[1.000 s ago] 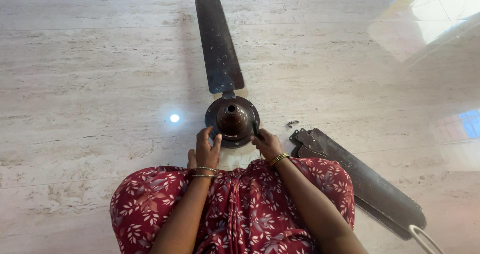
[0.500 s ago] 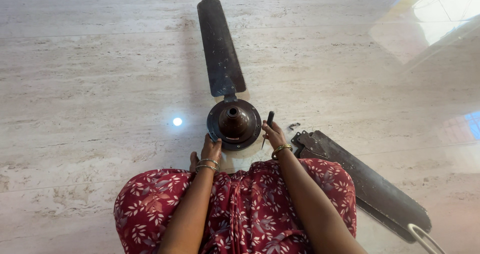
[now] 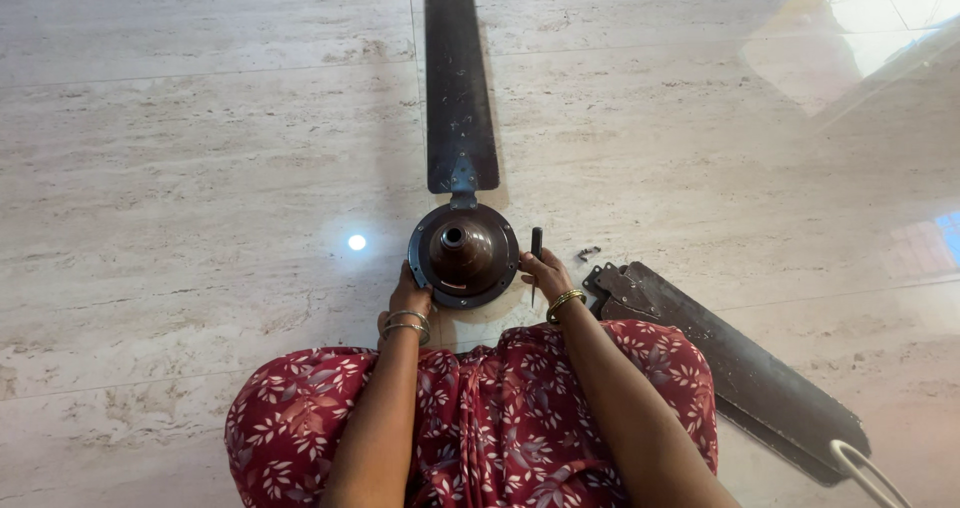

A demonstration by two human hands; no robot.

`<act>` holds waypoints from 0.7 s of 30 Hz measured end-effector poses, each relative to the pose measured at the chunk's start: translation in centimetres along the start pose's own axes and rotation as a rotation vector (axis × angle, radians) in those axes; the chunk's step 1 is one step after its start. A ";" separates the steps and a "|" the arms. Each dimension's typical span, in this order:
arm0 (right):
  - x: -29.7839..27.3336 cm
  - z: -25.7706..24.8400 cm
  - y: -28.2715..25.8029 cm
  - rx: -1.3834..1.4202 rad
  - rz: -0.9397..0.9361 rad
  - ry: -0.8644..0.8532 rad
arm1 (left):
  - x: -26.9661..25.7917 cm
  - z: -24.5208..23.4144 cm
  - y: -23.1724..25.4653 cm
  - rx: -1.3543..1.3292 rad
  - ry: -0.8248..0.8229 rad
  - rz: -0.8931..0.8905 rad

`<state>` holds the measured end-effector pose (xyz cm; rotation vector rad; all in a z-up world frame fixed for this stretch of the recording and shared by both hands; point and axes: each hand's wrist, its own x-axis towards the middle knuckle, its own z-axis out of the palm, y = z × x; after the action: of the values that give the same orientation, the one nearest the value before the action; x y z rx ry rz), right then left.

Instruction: The person sits on the floor and uses a screwdriver to remove screws from the central hub of a ceiling fan. They detach the fan blades one by one and place them on the floor next to them.

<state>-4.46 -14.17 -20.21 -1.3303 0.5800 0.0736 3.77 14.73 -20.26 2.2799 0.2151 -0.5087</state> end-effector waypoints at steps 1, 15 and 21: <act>-0.4 0.0 0.0 -0.019 0.007 -0.005 | 0.7 -0.2 -0.1 -0.023 0.003 0.009; -2.5 1.5 -1.3 -0.284 -0.013 0.214 | 1.6 -1.1 0.0 -0.033 0.106 -0.012; -3.0 0.9 -2.7 -0.116 -0.107 0.380 | 1.4 -0.9 0.3 -0.020 0.087 -0.014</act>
<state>-5.66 -13.24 -16.36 -1.4980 0.8328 -0.2419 5.41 15.22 -20.11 2.2845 0.2780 -0.4126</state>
